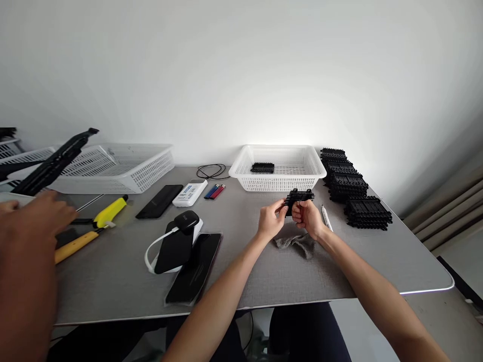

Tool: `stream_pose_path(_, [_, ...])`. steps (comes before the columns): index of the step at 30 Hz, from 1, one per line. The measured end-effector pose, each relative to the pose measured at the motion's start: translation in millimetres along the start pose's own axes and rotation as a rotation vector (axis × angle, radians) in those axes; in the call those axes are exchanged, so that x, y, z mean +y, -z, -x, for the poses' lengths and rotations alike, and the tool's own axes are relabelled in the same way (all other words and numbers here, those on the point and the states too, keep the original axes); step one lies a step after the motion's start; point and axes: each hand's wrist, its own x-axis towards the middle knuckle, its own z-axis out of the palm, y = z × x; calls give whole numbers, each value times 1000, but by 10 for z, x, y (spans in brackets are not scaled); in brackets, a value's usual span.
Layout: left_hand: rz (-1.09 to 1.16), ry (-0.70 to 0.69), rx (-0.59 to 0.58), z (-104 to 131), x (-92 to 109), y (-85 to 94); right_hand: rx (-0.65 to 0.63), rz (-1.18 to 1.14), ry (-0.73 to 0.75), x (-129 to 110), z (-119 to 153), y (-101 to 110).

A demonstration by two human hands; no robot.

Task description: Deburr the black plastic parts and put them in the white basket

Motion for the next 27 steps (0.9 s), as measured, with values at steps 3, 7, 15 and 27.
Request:
stream_pose_path(3, [-21, -16, -2, 5, -6, 1, 10, -32, -29, -27, 3, 1])
stream_pose_path(7, [-39, -23, 20, 10, -33, 5, 33, -81, -38, -56, 3, 17])
stream_pose_path(15, [-45, -27, 32, 13, -34, 9, 60, -106, -13, -50, -4, 34])
stream_pose_path(27, [79, 73, 86, -7, -17, 9, -16, 77, 86, 23, 16, -29])
